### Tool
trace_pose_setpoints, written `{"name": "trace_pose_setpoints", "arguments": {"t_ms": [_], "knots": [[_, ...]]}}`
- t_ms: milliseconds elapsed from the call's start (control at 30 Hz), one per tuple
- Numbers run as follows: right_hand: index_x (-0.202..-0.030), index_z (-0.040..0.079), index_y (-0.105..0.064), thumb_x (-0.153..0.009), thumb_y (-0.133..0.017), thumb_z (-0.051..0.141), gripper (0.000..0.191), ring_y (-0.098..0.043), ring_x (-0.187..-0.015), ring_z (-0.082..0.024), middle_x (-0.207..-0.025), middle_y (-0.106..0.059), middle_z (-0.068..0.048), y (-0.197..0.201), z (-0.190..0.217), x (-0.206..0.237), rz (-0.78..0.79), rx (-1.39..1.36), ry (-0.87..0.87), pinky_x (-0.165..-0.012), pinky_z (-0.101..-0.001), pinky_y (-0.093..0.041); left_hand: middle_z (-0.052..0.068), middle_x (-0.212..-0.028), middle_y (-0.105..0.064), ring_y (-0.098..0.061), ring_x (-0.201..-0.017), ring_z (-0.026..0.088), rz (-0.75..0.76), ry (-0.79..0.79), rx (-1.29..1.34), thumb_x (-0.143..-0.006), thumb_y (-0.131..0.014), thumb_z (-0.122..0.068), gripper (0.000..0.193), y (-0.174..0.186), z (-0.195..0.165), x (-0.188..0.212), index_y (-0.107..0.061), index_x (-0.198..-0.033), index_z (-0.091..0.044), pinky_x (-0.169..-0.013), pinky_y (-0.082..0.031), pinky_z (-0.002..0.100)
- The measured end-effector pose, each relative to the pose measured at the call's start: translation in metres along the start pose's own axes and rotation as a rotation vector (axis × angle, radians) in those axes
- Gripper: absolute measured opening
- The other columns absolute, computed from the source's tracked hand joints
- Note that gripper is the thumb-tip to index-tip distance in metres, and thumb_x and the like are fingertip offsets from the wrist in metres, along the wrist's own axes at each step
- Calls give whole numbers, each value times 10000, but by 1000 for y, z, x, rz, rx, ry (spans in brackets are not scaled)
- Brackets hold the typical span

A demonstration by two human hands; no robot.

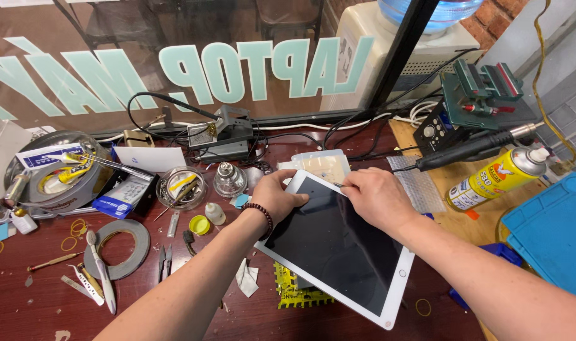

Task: The person works at a cluttered repair bench, using a pry tool to work around the edge of a white tablet's screen while holding the device steady with the other hand. They rotate and reposition the tablet repeatedly to pry along different sides, separating the screen assembly from the body.

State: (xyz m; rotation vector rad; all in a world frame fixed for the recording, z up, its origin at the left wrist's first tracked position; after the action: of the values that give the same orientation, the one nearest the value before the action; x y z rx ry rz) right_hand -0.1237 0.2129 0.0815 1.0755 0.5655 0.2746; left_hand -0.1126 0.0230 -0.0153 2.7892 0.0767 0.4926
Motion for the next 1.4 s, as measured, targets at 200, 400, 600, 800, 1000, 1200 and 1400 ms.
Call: {"name": "trace_pose_setpoints", "arguments": {"t_ms": [200, 400, 600, 800, 1000, 1200, 1400], "knots": [[-822, 71, -751, -833, -709, 165, 104, -679, -828, -323, -770, -724, -95, 14, -15, 23, 51, 25, -17, -764, -454, -530, 90, -975, -760, -730, -804, 168, -12, -2, 4, -760, -855, -78, 621, 1, -3, 8, -652, -1346, -111, -710, -601, 328], [-829, 82, -762, -820, -709, 166, 99, -692, -817, -311, -781, -732, -89, 40, -35, 57, 52, 35, -19, -760, -442, -536, 97, -974, -754, -737, -798, 186, 27, 43, 83, -760, -829, -72, 614, -6, -2, 10, -663, -1350, -110, -693, -612, 337], [-837, 104, -784, -816, -730, 184, 99, -684, -786, -309, -752, -711, -109, 38, -49, 61, 65, 42, -136, -747, -426, -538, 95, -983, -752, -742, -810, 181, 4, 36, 25, -750, -844, -81, 638, -6, -5, 10, -646, -1356, -112, -702, -617, 327], [-822, 71, -751, -826, -722, 155, 89, -680, -803, -307, -764, -724, -90, 29, -30, 48, -10, -34, -15, -747, -434, -533, 102, -995, -757, -741, -811, 191, 15, 30, 36, -755, -835, -71, 637, -8, -6, 12, -635, -1358, -98, -696, -619, 336], [-803, 61, -728, -836, -716, 136, 83, -669, -841, -331, -785, -714, -107, 30, -28, 55, -38, -9, 54, -771, -454, -527, 99, -994, -757, -746, -790, 196, 28, 62, 40, -774, -807, -83, 624, -10, -5, 21, -630, -1372, -110, -681, -620, 339], [-799, 66, -727, -822, -707, 131, 71, -688, -822, -328, -787, -719, -103, 54, -48, 84, -23, 14, 42, -747, -447, -537, 101, -1005, -752, -727, -808, 178, 7, 38, 33, -763, -832, -82, 639, -17, -3, 18, -634, -1370, -97, -701, -609, 333], [-809, 73, -751, -812, -741, 165, 93, -690, -795, -315, -780, -720, -106, 49, -55, 83, -42, -4, -104, -737, -433, -540, 90, -1018, -749, -725, -834, 169, 22, -16, 29, -751, -849, -89, 659, -16, -2, 10, -615, -1367, -59, -717, -607, 321]]}}
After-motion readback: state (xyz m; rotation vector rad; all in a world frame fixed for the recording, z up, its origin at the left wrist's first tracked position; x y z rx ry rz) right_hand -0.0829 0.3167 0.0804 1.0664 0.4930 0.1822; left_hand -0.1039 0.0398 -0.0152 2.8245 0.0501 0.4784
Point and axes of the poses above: each hand's wrist, its own x-axis away from the middle knuckle, its own y-axis out of the back of the hand, z = x × y, the point moved 9 cm from there along -x, towards the middle knuckle
